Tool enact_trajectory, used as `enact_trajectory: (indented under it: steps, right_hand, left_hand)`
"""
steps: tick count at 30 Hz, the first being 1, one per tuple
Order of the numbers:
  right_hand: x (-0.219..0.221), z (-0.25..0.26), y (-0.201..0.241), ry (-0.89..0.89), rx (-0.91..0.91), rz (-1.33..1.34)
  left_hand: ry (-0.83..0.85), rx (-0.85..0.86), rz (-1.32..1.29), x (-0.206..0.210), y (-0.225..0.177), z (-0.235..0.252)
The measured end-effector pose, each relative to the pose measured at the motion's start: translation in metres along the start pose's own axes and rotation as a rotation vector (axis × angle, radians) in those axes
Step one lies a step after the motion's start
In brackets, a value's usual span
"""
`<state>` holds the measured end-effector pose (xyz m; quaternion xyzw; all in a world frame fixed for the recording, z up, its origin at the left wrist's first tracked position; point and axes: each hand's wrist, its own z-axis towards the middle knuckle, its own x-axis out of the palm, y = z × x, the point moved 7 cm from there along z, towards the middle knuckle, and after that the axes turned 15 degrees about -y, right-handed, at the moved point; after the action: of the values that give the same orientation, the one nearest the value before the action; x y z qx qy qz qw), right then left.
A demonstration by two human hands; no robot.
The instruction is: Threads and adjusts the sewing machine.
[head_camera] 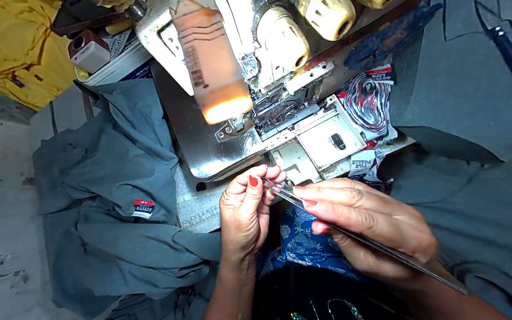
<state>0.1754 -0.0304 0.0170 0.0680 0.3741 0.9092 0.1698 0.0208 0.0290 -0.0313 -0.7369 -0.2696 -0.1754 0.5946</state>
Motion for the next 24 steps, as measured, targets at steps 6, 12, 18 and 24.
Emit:
enact_trajectory:
  steps: [6,12,18,24]
  right_hand:
    - [0.003,-0.001,-0.002,0.015,-0.007,0.0]
    - [0.0,-0.001,-0.001,-0.01,0.032,0.023]
    - [-0.017,0.008,-0.009,-0.233,0.156,0.022]
    - [0.003,0.018,-0.044,-0.345,0.241,0.028]
  left_hand:
    - [0.007,-0.008,0.014,0.0,0.001,-0.001]
    - [0.015,0.003,0.024,-0.001,0.001,-0.001]
    - [0.026,0.715,0.471,-0.002,-0.037,-0.013]
    - [-0.074,1.219,0.984,0.001,-0.056,-0.018]
